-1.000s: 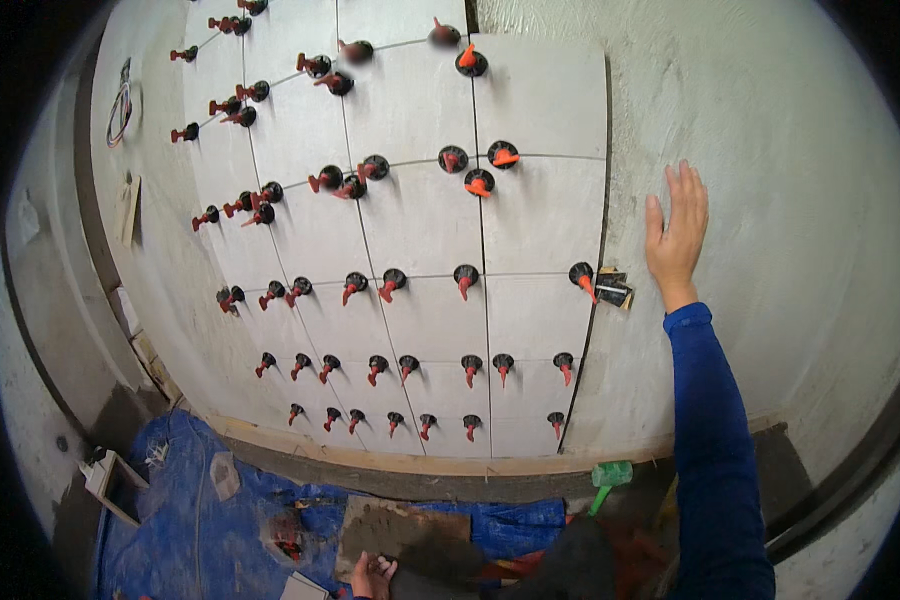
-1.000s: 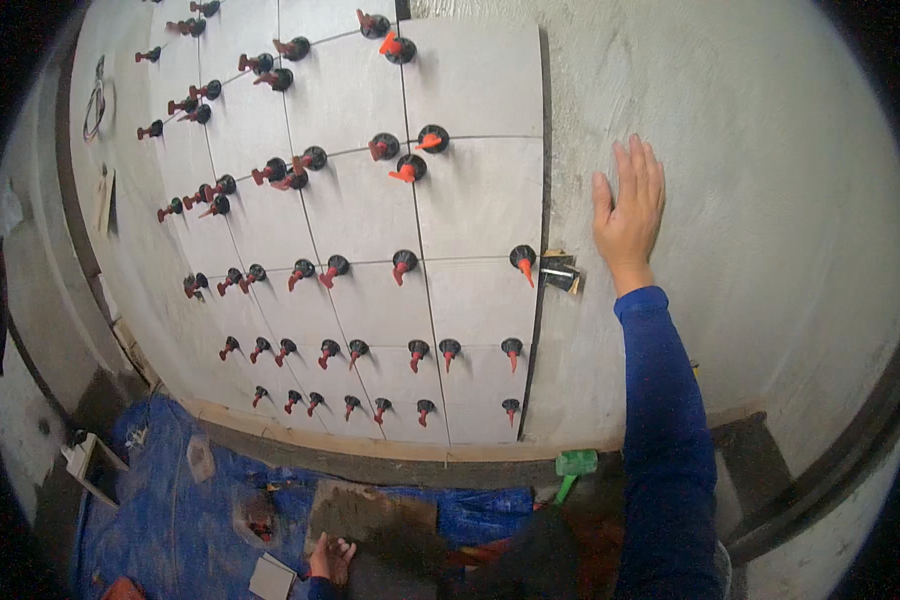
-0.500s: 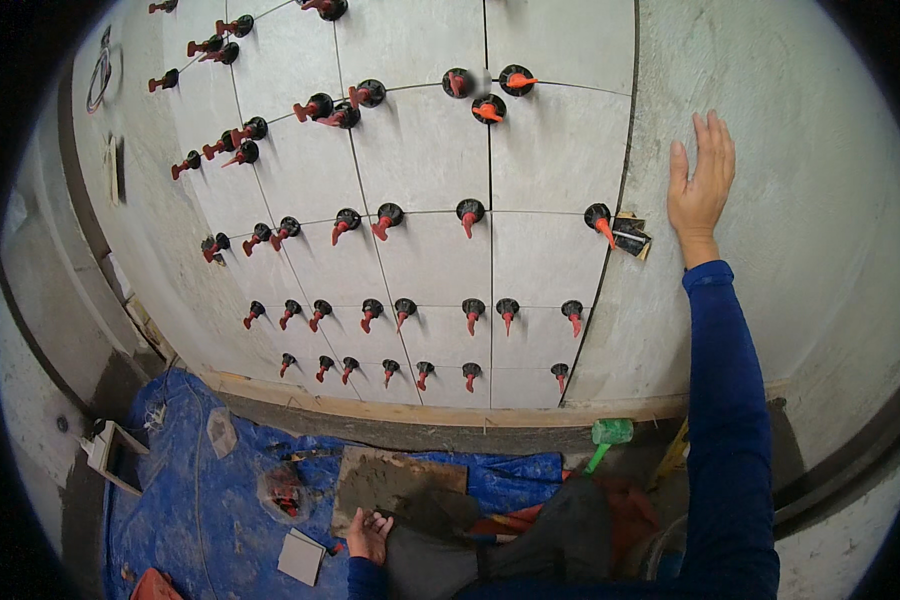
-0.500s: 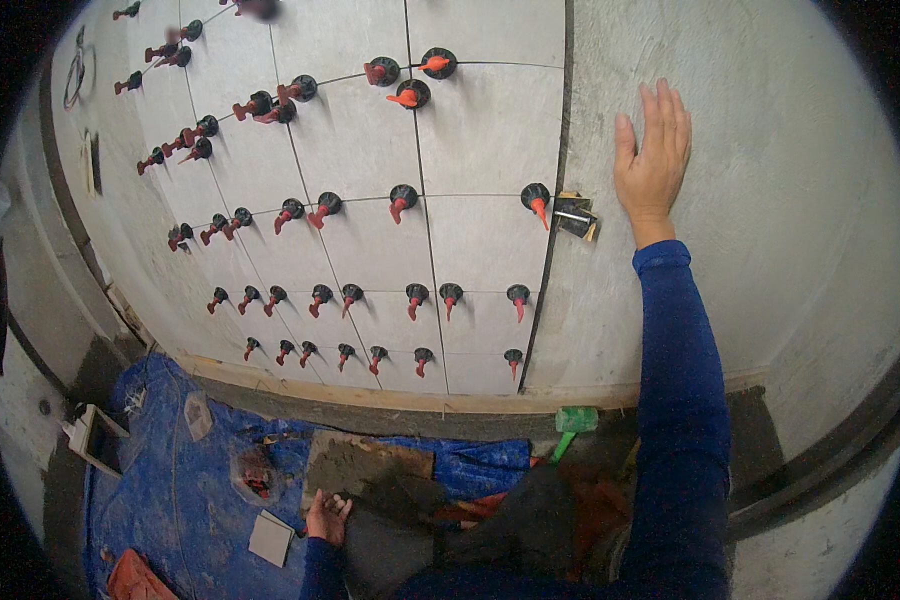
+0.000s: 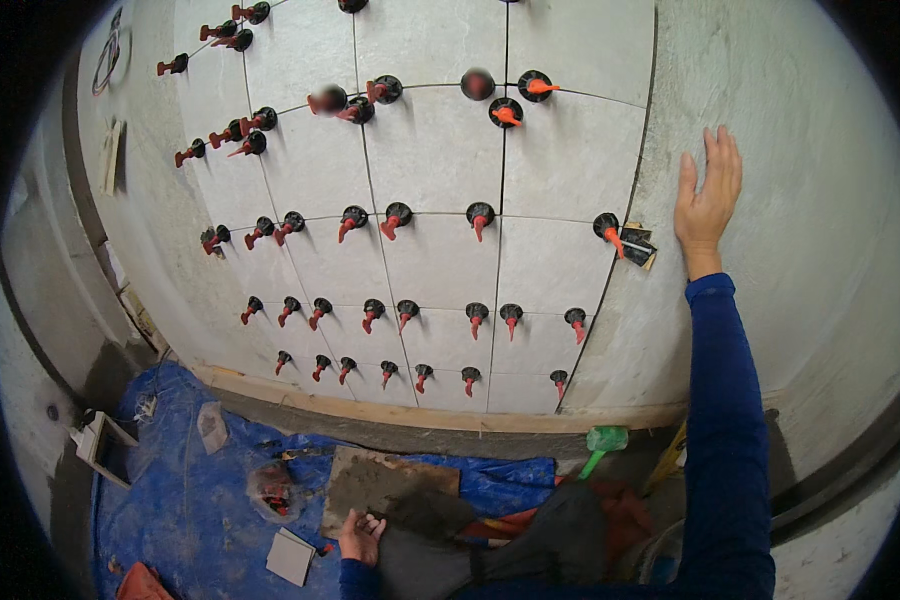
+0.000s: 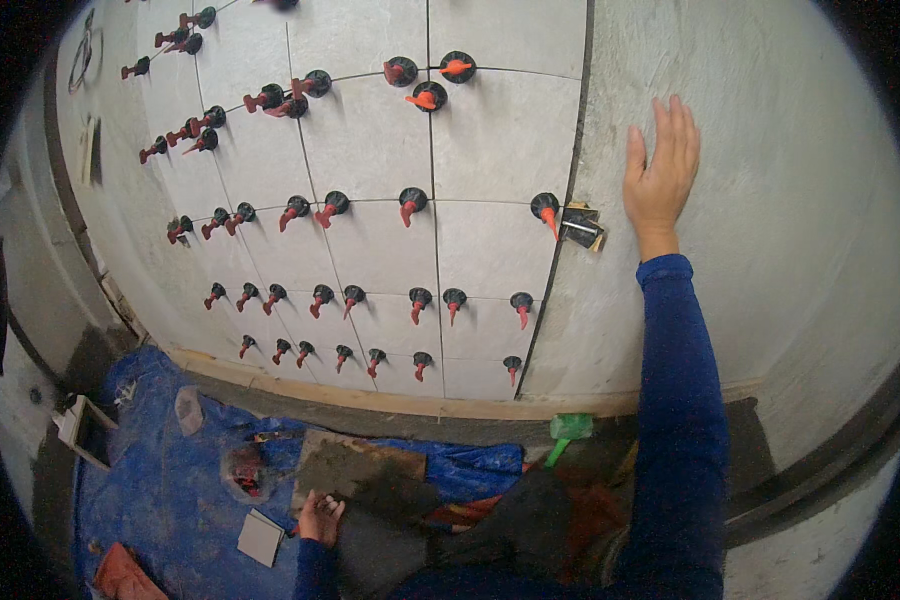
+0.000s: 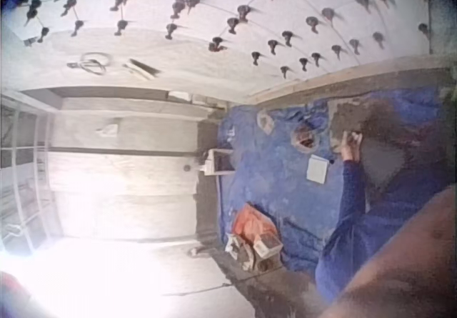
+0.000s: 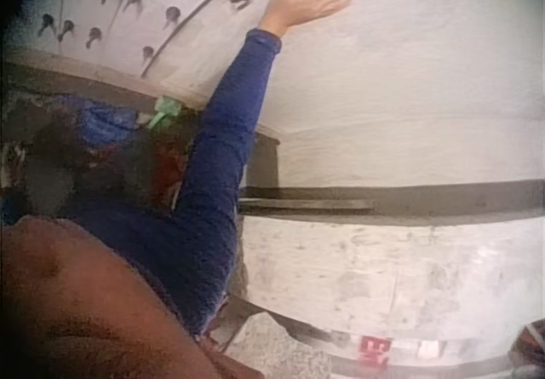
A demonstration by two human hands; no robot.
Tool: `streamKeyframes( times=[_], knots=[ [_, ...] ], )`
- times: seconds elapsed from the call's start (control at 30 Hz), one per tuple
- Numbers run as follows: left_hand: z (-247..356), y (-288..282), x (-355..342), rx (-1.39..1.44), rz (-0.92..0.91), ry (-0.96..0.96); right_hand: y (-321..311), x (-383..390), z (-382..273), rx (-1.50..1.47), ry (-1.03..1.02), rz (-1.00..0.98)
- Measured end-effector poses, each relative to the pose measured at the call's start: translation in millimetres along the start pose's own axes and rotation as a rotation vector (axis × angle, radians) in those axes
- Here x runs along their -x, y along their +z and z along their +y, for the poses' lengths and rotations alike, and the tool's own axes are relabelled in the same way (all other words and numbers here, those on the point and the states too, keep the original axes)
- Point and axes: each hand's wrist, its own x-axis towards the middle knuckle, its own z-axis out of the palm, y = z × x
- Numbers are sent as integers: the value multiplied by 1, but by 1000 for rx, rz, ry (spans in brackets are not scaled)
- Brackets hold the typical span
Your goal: The person installs white ceramic tiles on a wall using tile leveling clips and wedges. They use a rubber mallet to tap tiles into place and a spirit level to check alignment.
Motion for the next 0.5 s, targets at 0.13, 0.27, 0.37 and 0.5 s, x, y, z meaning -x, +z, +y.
streamKeyframes(
  times=[0.13, 0.27, 0.37, 0.5],
  knots=[
    [-1, -1, 0, -15, -18, 14, 0, 0, 0, -5, 3, 4],
    [-1, -2, 0, 18, -40, 5, -1, 0, -2, -3, 4, -8],
    [0, -1, 1, 2, -44, 13, -2, 1, -2, 32, 10, -25],
    [2, 4, 5, -15, 11, 13, -1, 1, 0, -13, 12, -21]
  ],
)
